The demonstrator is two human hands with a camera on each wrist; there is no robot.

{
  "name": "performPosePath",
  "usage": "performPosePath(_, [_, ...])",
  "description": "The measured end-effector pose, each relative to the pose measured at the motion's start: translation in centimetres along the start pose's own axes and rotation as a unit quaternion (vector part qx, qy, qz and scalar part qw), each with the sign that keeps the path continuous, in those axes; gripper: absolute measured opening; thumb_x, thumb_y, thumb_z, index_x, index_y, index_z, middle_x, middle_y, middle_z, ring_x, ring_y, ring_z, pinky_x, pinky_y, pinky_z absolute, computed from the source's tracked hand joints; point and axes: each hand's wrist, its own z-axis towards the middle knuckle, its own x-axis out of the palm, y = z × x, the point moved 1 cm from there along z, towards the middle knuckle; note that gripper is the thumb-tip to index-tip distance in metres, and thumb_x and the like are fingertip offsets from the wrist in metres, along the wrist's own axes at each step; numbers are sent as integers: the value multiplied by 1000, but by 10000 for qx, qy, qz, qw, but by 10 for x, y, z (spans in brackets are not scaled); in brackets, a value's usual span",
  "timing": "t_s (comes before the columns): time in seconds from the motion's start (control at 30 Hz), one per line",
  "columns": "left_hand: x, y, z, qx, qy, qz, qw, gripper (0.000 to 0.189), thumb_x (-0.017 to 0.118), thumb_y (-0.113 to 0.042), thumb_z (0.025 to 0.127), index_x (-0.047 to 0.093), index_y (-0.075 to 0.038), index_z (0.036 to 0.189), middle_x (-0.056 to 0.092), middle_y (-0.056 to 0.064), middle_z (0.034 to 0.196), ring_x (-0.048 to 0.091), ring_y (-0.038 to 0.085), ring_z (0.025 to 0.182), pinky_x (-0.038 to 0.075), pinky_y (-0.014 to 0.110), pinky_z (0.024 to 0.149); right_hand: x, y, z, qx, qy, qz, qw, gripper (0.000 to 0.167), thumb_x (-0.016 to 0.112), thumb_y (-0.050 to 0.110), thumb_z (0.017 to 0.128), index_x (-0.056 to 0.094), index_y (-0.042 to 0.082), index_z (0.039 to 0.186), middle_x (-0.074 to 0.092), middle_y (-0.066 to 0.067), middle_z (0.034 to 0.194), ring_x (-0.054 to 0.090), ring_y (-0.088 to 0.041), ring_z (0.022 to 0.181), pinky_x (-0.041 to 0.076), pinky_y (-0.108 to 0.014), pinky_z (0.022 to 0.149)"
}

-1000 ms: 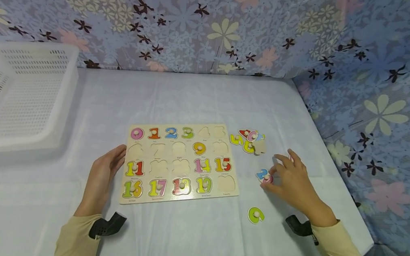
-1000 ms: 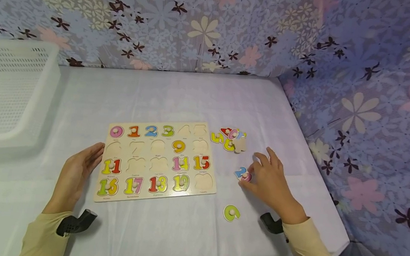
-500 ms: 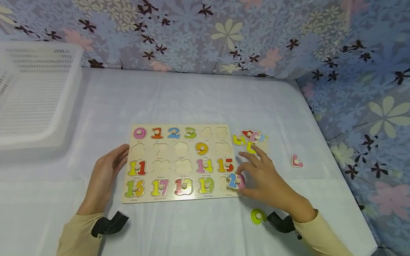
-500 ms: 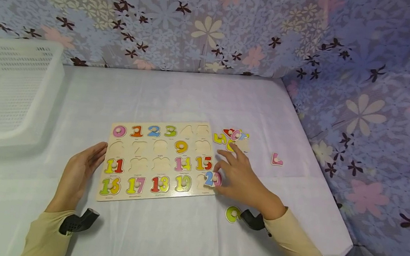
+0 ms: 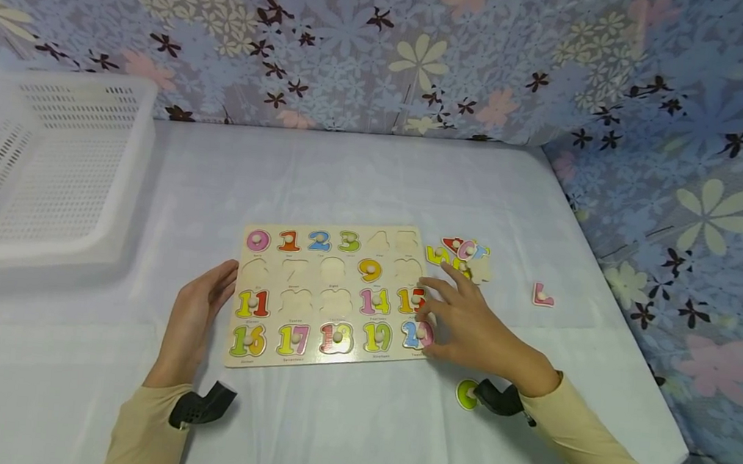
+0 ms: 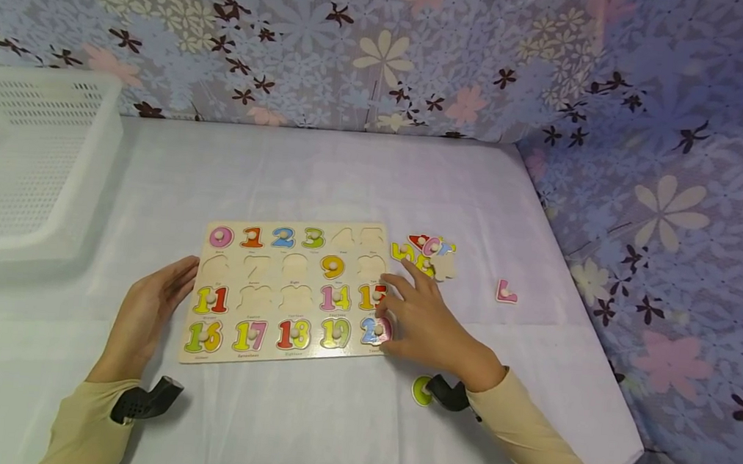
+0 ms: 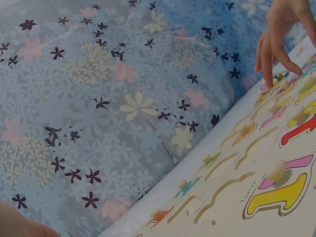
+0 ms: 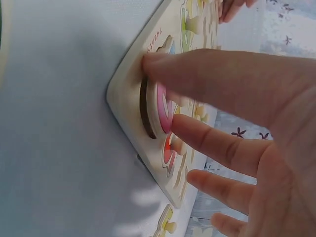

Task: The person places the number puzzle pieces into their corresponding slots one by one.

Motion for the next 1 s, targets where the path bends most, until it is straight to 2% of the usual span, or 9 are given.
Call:
performPosePath(0.17, [1, 0, 0, 14, 20, 5, 10000, 51, 32, -31, 107, 36, 0, 147, 39, 14, 146, 41, 18, 132, 38, 18, 103, -2, 1, -2, 48, -49, 182, 9998, 35, 89, 32, 67, 69, 20, 93, 49, -12, 138, 16, -43, 140, 22, -72, 103])
performPosePath(0.37, [1, -1, 0, -38, 21, 23, 10000, 52, 33, -33, 106, 36, -1, 148, 39, 13, 147, 40, 18, 133, 37, 18, 104, -6, -11, -13, 491, -259, 456, 9974, 35, 88, 23, 70, 71, 18, 100, 47, -14, 140, 15, -42, 140, 20, -68, 107])
performPosePath(0.5, [-3, 8, 6, 77, 5, 30, 10000, 54, 35, -37, 106, 37, -2, 147, 40, 11, 145, 41, 17, 131, 38, 16, 102, -11, -37, -29, 845, -514, 383, 9944, 36, 87, 18, 70, 71, 16, 102, 47, -18, 139, 15, -47, 139, 19, -72, 104])
performPosePath(0.7, [-10, 25, 18, 220, -21, -73, 9997, 60, 40, -45, 103, 40, -4, 146, 42, 11, 144, 43, 18, 130, 41, 14, 99, -28, -91, -60, 1630, -759, 267, 9833, 36, 83, 12, 74, 70, 8, 107, 43, -31, 136, 9, -54, 137, 12, -81, 97])
performPosePath(0.77, [-11, 26, 18, 246, -4, -66, 9997, 61, 40, -46, 102, 40, -4, 147, 41, 11, 145, 43, 18, 131, 40, 14, 99, -34, -108, -68, 1827, -786, 82, 9800, 38, 81, 9, 75, 69, 6, 110, 42, -34, 135, 8, -56, 136, 11, -82, 96])
performPosePath(0.87, [-10, 23, 16, 245, -17, 9, 9997, 61, 39, -46, 102, 39, -4, 147, 41, 12, 145, 43, 18, 131, 40, 14, 98, -38, -128, -77, 2037, -605, -275, 9768, 43, 79, 7, 76, 67, 6, 116, 40, -36, 134, 9, -59, 134, 13, -84, 93])
performPosePath(1.0, [-6, 15, 10, 197, -35, 171, 9997, 59, 36, -43, 104, 38, -3, 147, 41, 12, 146, 43, 17, 131, 40, 14, 99, -38, -141, -81, 2178, -392, -406, 9744, 41, 79, 9, 78, 67, 6, 117, 39, -36, 135, 9, -60, 134, 15, -84, 91])
